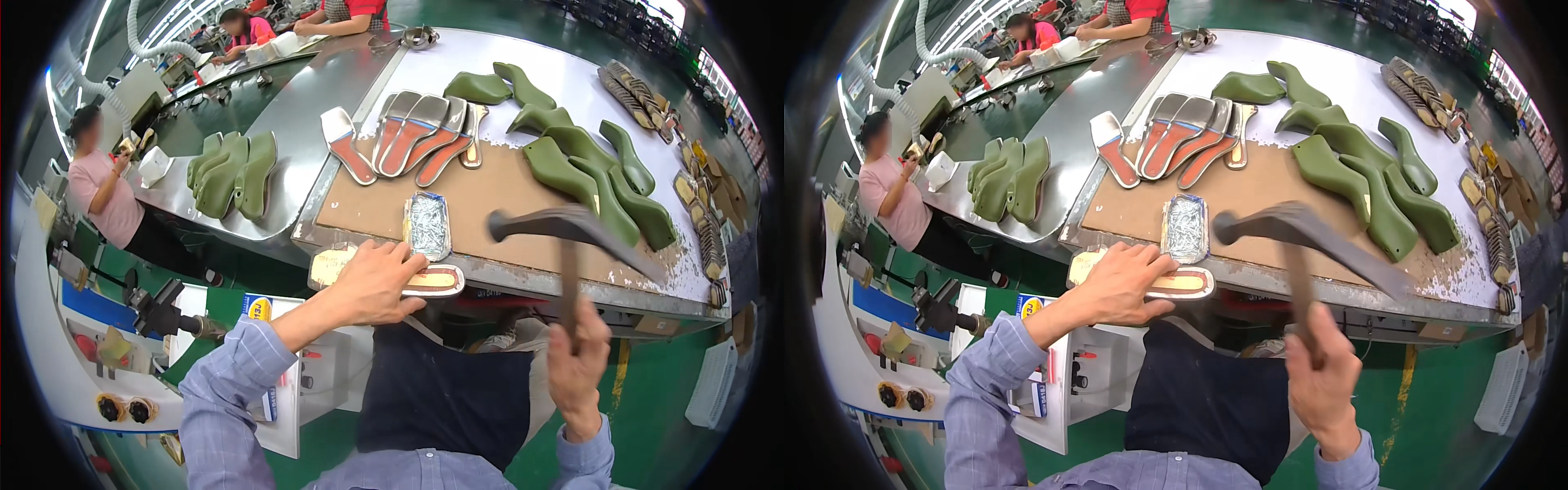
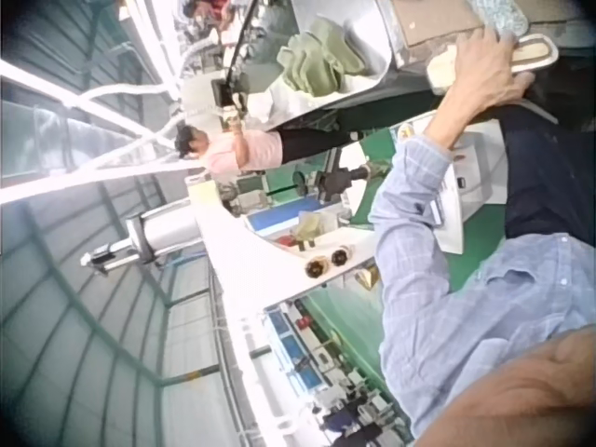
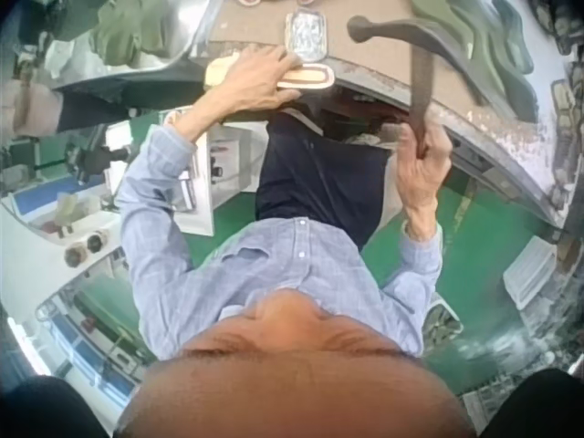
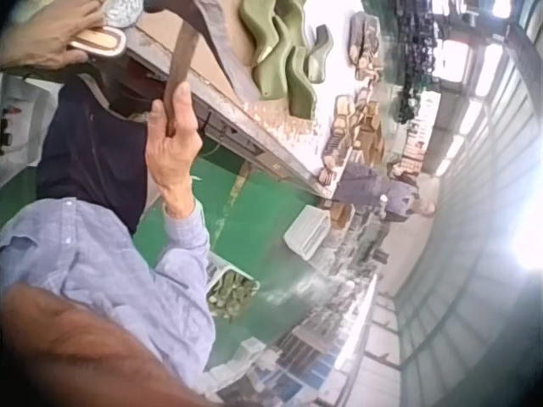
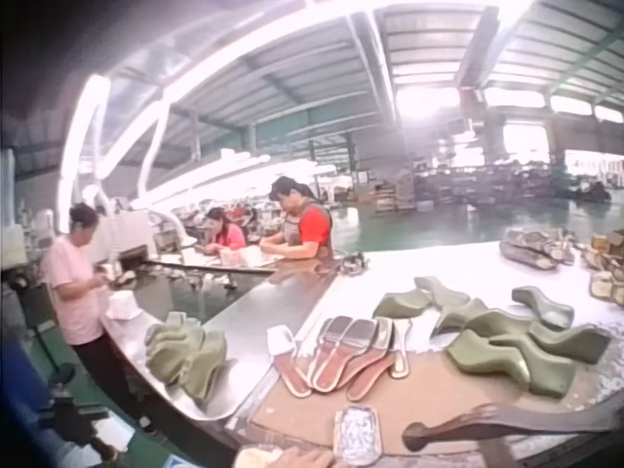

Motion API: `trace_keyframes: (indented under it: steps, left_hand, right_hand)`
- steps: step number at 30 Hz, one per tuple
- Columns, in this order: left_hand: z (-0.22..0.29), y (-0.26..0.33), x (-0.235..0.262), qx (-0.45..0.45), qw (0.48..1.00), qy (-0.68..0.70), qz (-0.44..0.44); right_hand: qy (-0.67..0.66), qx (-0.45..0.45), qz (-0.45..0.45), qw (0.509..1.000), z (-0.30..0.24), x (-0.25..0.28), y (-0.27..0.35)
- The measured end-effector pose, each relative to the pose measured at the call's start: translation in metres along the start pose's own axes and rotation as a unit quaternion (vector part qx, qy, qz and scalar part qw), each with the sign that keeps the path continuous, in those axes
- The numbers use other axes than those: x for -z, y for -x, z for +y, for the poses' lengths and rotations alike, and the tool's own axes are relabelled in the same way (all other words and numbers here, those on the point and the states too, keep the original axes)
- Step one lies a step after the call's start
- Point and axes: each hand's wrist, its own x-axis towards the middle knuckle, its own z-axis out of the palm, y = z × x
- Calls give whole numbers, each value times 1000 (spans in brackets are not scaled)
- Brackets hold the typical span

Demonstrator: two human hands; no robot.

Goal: The person assembles green slipper uppers onto insoles at a factory workstation. They repeatedly pick up a slipper upper and an insole, align them, and use a hammer to drive staples from a foil-wrapped pack into the insole to secure the upper. Completed units are placed on a metal tray to the left.

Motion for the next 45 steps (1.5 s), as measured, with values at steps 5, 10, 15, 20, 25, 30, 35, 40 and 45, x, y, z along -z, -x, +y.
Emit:
trace_keyframes:
  steps: [5, 10, 15, 20, 25, 30, 35, 40, 45]
  left_hand:
    - [2, -2, 1, -11, 1000, -4, 0]
    - [2, -2, -1, -10, 1000, 5, 14]
    - [3, -3, -1, -2, 1000, 4, 15]
    - [-1, 2, -2, -6, 1000, 14, 26]
    - [4, -4, -3, -6, 1000, 11, 23]
    - [2, -3, -4, 4, 1000, 18, 13]
    - [2, -6, -13, 25, 999, -29, -22]
    - [2, -18, 43, 65, 994, 88, -1]
    - [-80, 42, 84, 127, 732, 449, 496]
  right_hand:
    - [96, 11, -115, 989, 1, -6, 23]
    - [60, -19, -74, 995, 12, -25, 24]
    - [-155, -249, -61, 954, 4, -23, 45]
    - [-159, -242, -132, 948, -5, -25, 28]
    - [-3, -80, -132, 988, -1, -26, 27]
    - [30, -45, -175, 983, -3, -29, -1]
    - [352, 22, -119, 928, 42, -9, -40]
    - [510, 75, -99, 851, 168, 23, -38]
    - [448, 40, -91, 888, 167, 9, -37]
